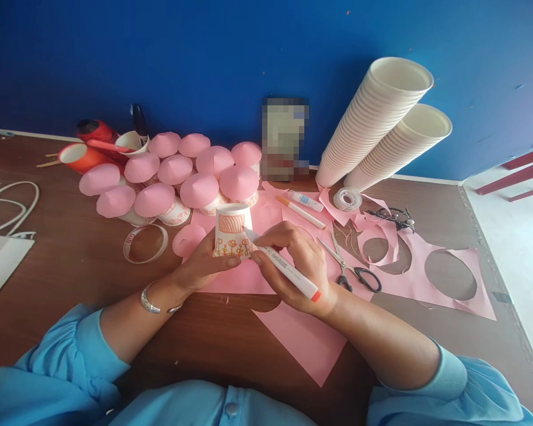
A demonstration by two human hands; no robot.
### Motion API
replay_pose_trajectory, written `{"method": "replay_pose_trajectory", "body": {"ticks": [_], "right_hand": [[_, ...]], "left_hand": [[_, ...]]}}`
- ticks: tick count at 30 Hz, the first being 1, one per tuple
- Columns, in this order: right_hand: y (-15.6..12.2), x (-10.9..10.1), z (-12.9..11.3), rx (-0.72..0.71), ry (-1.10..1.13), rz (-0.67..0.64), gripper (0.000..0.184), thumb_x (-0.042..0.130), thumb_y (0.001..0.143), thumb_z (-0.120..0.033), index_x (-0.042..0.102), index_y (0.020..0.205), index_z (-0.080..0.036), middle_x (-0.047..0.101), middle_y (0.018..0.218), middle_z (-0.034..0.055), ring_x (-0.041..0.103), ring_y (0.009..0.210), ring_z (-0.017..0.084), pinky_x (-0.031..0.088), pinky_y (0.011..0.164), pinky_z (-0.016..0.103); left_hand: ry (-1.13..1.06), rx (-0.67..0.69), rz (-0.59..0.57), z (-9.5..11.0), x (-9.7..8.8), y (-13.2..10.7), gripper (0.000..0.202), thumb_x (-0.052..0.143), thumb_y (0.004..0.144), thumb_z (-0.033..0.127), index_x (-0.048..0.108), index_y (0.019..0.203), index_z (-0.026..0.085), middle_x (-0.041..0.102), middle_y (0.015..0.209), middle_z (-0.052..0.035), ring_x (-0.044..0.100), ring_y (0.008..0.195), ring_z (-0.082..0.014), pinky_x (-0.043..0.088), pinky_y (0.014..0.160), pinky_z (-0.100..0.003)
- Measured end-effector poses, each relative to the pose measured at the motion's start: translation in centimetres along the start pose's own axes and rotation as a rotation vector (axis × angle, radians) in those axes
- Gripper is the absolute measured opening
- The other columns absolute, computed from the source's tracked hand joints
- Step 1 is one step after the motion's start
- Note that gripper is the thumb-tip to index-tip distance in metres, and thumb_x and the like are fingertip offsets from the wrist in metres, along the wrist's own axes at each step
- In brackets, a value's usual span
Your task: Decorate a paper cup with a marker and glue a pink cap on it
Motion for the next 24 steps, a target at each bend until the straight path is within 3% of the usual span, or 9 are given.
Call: {"method": "replay_pose_trajectory", "body": {"ticks": [6, 10, 15, 24], "right_hand": [[-0.2, -0.2, 0.6, 0.054, -0.025, 0.028, 0.015, 0.065, 0.093, -0.014, 0.06, 0.105, -0.022, 0.066, 0.084, 0.0018, 0.066, 0.074, 0.016, 0.053, 0.06, 0.03], [-0.2, -0.2, 0.7, 0.075, -0.014, 0.03, 0.014, 0.064, 0.094, -0.016, 0.06, 0.106, -0.022, 0.066, 0.085, 0.0016, 0.067, 0.075, 0.016, 0.054, 0.063, 0.031], [-0.2, 0.8, -0.9, -0.074, 0.038, -0.085, 0.015, 0.063, 0.094, -0.017, 0.06, 0.109, -0.021, 0.068, 0.087, 0.0048, 0.071, 0.079, 0.02, 0.06, 0.066, 0.035], [-0.5, 1.1, -2.8, -0.296, -0.257, -0.018, 0.018, 0.062, 0.094, -0.011, 0.058, 0.111, -0.015, 0.071, 0.084, 0.0073, 0.072, 0.072, 0.018, 0.062, 0.056, 0.03]], "left_hand": [[-0.006, -0.005, -0.018, 0.0, 0.3, 0.1, 0.044, 0.084, 0.081, 0.032, 0.063, 0.119, 0.021, 0.066, 0.1, -0.0045, 0.064, 0.098, -0.0218, 0.058, 0.094, -0.045], [-0.02, 0.001, -0.009, -0.3, 0.1, 0.1, 0.052, 0.085, 0.08, 0.028, 0.061, 0.126, 0.022, 0.066, 0.102, -0.0043, 0.064, 0.101, -0.0215, 0.058, 0.092, -0.041], [0.024, 0.019, 0.047, -0.1, -0.1, 0.2, 0.052, 0.087, 0.078, 0.024, 0.061, 0.123, 0.024, 0.068, 0.104, -0.003, 0.066, 0.096, -0.0182, 0.055, 0.084, -0.031], [0.158, 0.009, 0.067, 0.7, 0.3, 0.2, 0.053, 0.088, 0.076, 0.032, 0.056, 0.117, 0.021, 0.066, 0.1, -0.0035, 0.065, 0.091, -0.0195, 0.053, 0.076, -0.031]]}}
Point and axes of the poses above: each hand's wrist, its own y-axis towards the middle knuckle, its own x-axis out of the palm, z = x × y, the point moved 9 cm from there along y, towards the middle knuckle
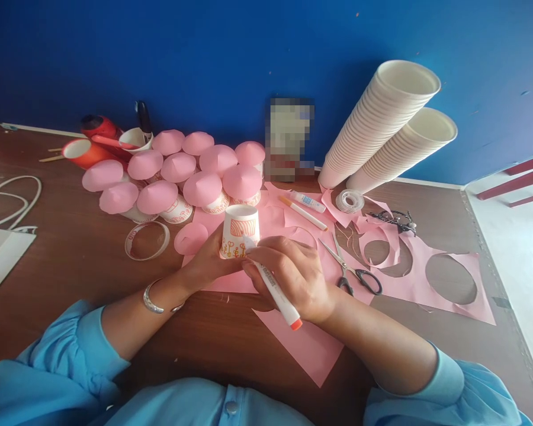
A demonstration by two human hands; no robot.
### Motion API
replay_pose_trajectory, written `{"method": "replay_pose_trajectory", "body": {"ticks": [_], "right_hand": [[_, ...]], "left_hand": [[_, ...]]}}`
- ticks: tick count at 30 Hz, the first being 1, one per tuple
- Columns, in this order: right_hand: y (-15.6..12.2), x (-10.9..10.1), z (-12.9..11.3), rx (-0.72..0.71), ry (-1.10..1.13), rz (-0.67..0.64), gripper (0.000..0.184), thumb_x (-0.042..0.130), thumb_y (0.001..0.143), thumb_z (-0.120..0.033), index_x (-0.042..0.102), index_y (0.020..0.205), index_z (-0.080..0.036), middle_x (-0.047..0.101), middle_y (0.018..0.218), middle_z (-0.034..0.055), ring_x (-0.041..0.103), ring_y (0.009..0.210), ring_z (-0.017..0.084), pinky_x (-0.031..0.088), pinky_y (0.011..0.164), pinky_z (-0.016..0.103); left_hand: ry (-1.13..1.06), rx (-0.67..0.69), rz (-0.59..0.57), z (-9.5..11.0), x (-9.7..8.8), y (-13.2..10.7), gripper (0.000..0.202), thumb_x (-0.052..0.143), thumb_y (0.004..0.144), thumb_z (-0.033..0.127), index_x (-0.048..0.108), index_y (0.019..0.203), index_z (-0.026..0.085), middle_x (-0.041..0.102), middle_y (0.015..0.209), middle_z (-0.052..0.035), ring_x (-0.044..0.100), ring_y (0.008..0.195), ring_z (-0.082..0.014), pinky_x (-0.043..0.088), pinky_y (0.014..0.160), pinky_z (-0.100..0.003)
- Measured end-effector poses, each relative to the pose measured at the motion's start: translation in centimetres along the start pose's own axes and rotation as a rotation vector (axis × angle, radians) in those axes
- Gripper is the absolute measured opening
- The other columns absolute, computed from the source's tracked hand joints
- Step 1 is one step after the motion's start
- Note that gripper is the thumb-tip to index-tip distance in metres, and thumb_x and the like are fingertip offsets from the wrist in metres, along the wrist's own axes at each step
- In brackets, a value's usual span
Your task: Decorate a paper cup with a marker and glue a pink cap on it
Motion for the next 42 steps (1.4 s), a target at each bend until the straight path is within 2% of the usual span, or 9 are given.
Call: {"method": "replay_pose_trajectory", "body": {"ticks": [4, 10, 14, 19, 27, 36, 42], "right_hand": [[-0.1, 0.3, -0.5, -0.067, -0.034, -0.026, 0.017, 0.063, 0.094, -0.009, 0.06, 0.11, -0.013, 0.069, 0.083, 0.007, 0.07, 0.071, 0.016, 0.061, 0.056, 0.027], [-0.2, 0.4, -0.9, -0.07, -0.025, -0.059, 0.013, 0.062, 0.094, -0.008, 0.061, 0.107, -0.011, 0.068, 0.082, 0.0068, 0.066, 0.069, 0.014, 0.059, 0.057, 0.026], [-0.3, 0.7, -1.3, -0.116, 0.002, -0.085, 0.012, 0.062, 0.095, -0.009, 0.062, 0.107, -0.011, 0.067, 0.081, 0.0069, 0.065, 0.068, 0.014, 0.057, 0.055, 0.027], [-0.2, 0.4, -0.6, -0.053, -0.036, -0.04, 0.013, 0.061, 0.096, -0.009, 0.06, 0.109, -0.012, 0.069, 0.086, 0.0082, 0.067, 0.073, 0.014, 0.06, 0.06, 0.026], [-0.5, 0.9, -0.7, -0.069, -0.052, -0.08, 0.016, 0.064, 0.094, -0.009, 0.061, 0.109, -0.012, 0.067, 0.084, 0.0063, 0.064, 0.069, 0.013, 0.058, 0.059, 0.025], [-0.5, 1.0, -0.6, -0.07, -0.045, -0.083, 0.019, 0.065, 0.092, -0.009, 0.06, 0.11, -0.014, 0.069, 0.085, 0.0059, 0.065, 0.069, 0.014, 0.06, 0.058, 0.026], [-0.5, 1.1, -0.6, -0.07, -0.044, -0.094, 0.018, 0.065, 0.093, -0.008, 0.06, 0.11, -0.013, 0.069, 0.086, 0.0066, 0.065, 0.07, 0.014, 0.06, 0.059, 0.026]], "left_hand": [[0.081, 0.011, 0.028, 0.0, -0.1, -0.1, 0.054, 0.089, 0.075, 0.038, 0.052, 0.11, 0.02, 0.063, 0.1, -0.0032, 0.061, 0.09, -0.019, 0.052, 0.075, -0.031], [0.186, 0.013, 0.054, 0.1, -0.5, -0.2, 0.056, 0.088, 0.074, 0.041, 0.051, 0.11, 0.02, 0.058, 0.099, -0.0015, 0.057, 0.09, -0.018, 0.049, 0.074, -0.031], [0.181, 0.014, 0.037, -0.1, -0.5, -0.2, 0.057, 0.088, 0.074, 0.041, 0.051, 0.112, 0.02, 0.057, 0.1, -0.0019, 0.055, 0.091, -0.018, 0.048, 0.074, -0.03], [0.177, 0.018, 0.045, 0.0, -0.4, -0.2, 0.056, 0.088, 0.074, 0.041, 0.051, 0.112, 0.02, 0.059, 0.101, -0.0026, 0.058, 0.092, -0.0192, 0.049, 0.074, -0.031], [0.089, -0.004, 0.013, 0.2, 0.1, -0.2, 0.057, 0.089, 0.074, 0.038, 0.05, 0.111, 0.019, 0.06, 0.105, -0.0033, 0.058, 0.093, -0.0186, 0.048, 0.075, -0.03], [0.13, 0.04, 0.019, 0.3, 0.0, -0.1, 0.054, 0.088, 0.075, 0.036, 0.051, 0.112, 0.02, 0.062, 0.107, -0.0033, 0.06, 0.095, -0.0197, 0.051, 0.076, -0.032], [0.144, 0.053, 0.012, 0.0, 0.1, -0.3, 0.051, 0.087, 0.077, 0.033, 0.05, 0.11, 0.021, 0.058, 0.102, -0.0004, 0.057, 0.091, -0.017, 0.049, 0.075, -0.031]]}}
Point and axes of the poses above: each hand's wrist, its own y-axis towards the middle knuckle, its own x-axis out of the palm, z = x × y, the point moved 9 cm from there along y, towards the middle knuckle
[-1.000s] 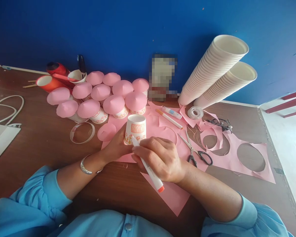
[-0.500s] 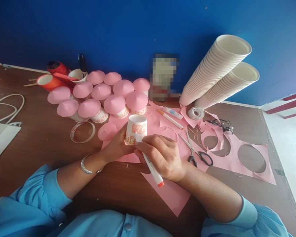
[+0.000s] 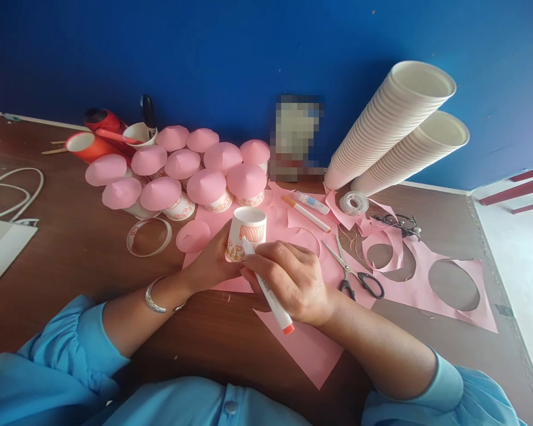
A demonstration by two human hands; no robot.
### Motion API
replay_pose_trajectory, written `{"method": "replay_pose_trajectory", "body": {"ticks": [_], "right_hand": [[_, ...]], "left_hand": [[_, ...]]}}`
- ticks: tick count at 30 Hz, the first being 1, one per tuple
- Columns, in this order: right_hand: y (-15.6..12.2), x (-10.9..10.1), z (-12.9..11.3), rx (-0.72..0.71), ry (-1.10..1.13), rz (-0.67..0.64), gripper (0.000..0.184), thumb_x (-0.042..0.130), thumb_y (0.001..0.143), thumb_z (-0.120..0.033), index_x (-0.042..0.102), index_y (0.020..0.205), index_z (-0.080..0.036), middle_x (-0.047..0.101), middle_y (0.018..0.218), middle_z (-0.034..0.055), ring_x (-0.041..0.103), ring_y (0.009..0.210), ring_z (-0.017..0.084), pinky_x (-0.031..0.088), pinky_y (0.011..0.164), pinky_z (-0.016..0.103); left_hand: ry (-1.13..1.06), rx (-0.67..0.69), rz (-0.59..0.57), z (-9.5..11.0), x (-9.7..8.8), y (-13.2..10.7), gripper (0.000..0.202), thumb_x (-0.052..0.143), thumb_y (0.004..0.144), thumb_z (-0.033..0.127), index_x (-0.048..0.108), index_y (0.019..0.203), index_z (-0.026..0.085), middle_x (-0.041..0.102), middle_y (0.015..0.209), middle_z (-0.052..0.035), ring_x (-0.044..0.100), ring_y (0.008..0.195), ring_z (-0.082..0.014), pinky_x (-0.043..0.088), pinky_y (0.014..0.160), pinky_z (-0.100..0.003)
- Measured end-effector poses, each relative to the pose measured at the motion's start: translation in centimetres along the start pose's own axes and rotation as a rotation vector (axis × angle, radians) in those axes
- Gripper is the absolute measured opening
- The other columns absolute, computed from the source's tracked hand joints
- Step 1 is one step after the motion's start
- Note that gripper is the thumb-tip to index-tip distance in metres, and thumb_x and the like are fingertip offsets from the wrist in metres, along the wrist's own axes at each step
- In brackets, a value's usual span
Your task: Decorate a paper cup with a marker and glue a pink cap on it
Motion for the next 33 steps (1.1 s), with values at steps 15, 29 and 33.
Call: {"method": "replay_pose_trajectory", "body": {"ticks": [15, 29, 33], "right_hand": [[0.2, -0.5, 0.2, 0.03, 0.011, 0.034, 0.022, 0.064, 0.094, -0.012, 0.06, 0.115, -0.016, 0.072, 0.087, 0.006, 0.069, 0.07, 0.015, 0.058, 0.053, 0.026], [0.2, -0.3, -0.4, -0.011, 0.026, 0.008, 0.018, 0.062, 0.088, -0.006, 0.06, 0.103, -0.017, 0.065, 0.077, 0.0018, 0.064, 0.063, 0.013, 0.056, 0.052, 0.025], [0.2, -0.4, -0.3, -0.014, 0.023, 0.017, 0.018, 0.062, 0.088, -0.006, 0.06, 0.102, -0.017, 0.065, 0.076, 0.0013, 0.063, 0.062, 0.013, 0.055, 0.051, 0.025]], "left_hand": [[0.039, -0.029, 0.014, 0.0, -0.1, 0.0, 0.058, 0.089, 0.074, 0.04, 0.049, 0.112, 0.021, 0.059, 0.105, -0.0031, 0.057, 0.094, -0.0201, 0.049, 0.076, -0.033], [0.069, -0.038, 0.022, -0.7, -0.4, 0.0, 0.061, 0.091, 0.072, 0.037, 0.052, 0.116, 0.021, 0.061, 0.11, -0.0043, 0.057, 0.104, -0.0242, 0.049, 0.084, -0.036], [0.1, -0.037, 0.034, -0.6, -0.6, 0.1, 0.066, 0.091, 0.071, 0.043, 0.051, 0.119, 0.021, 0.061, 0.114, -0.0068, 0.058, 0.106, -0.0259, 0.05, 0.082, -0.036]]}}
Point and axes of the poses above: each hand's wrist, its own y-axis towards the middle knuckle, its own x-axis out of the palm, z = x × y, the point moved 9 cm from there along y, towards the middle knuckle
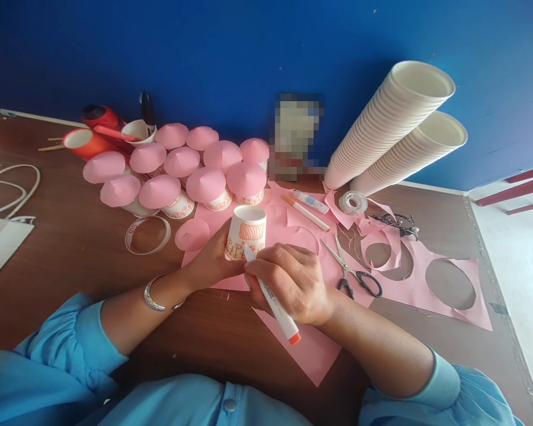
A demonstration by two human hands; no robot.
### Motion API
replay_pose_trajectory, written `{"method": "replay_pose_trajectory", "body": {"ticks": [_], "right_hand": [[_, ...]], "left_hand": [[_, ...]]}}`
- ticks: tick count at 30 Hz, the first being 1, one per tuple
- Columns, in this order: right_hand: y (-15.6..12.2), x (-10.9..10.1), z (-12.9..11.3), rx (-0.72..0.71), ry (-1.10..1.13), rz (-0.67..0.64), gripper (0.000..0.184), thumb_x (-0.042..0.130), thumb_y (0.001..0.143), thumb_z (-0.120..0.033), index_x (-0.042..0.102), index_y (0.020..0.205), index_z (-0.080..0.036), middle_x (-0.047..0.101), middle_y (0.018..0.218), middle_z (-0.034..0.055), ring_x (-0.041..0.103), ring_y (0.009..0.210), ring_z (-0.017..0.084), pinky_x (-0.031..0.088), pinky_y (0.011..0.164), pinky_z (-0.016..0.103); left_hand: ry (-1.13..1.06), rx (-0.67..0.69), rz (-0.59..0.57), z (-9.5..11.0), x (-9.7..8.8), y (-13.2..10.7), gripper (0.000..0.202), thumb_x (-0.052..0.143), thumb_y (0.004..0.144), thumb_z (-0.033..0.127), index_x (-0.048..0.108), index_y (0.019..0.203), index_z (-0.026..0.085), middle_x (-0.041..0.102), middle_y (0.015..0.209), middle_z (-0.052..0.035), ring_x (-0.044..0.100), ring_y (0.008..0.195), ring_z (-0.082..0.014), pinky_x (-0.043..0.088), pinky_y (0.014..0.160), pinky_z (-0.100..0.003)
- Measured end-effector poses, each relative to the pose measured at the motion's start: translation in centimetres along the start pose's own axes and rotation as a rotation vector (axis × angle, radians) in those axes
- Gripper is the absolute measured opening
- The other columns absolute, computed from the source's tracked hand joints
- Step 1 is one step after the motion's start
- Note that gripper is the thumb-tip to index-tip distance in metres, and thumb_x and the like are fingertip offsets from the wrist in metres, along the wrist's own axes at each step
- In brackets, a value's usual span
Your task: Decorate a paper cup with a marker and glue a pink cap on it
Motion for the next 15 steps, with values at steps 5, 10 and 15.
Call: {"method": "replay_pose_trajectory", "body": {"ticks": [5, 10, 15], "right_hand": [[-0.15, 0.1, 0.15, 0.011, 0.001, -0.016, 0.02, 0.062, 0.086, -0.005, 0.061, 0.101, -0.017, 0.064, 0.075, 0.0008, 0.063, 0.062, 0.014, 0.054, 0.051, 0.025], [-0.13, 0.1, 0.1, 0.01, -0.009, -0.017, 0.017, 0.06, 0.089, -0.006, 0.059, 0.101, -0.017, 0.064, 0.075, 0.0013, 0.062, 0.061, 0.013, 0.055, 0.05, 0.025], [-0.01, 0.06, 0.06, 0.005, -0.009, -0.009, 0.016, 0.061, 0.089, -0.005, 0.059, 0.1, -0.016, 0.063, 0.074, 0.0015, 0.061, 0.06, 0.012, 0.055, 0.05, 0.024]], "left_hand": [[0.005, -0.001, -0.004, 0.09, 0.07, 0.02, 0.066, 0.09, 0.071, 0.045, 0.051, 0.118, 0.021, 0.061, 0.113, -0.0065, 0.059, 0.105, -0.0262, 0.051, 0.082, -0.036], [0.003, 0.01, -0.007, 0.15, 0.04, 0.03, 0.064, 0.09, 0.072, 0.044, 0.051, 0.117, 0.021, 0.061, 0.112, -0.0061, 0.059, 0.105, -0.0254, 0.051, 0.083, -0.036], [0.017, 0.008, -0.004, 0.21, -0.02, 0.06, 0.063, 0.09, 0.072, 0.043, 0.051, 0.116, 0.021, 0.061, 0.11, -0.0053, 0.058, 0.104, -0.0249, 0.05, 0.083, -0.036]]}}
Point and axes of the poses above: each hand's wrist, its own y-axis towards the middle knuckle, its own x-axis out of the palm, z = x × y, the point moved 9 cm from there along y, towards the middle knuckle
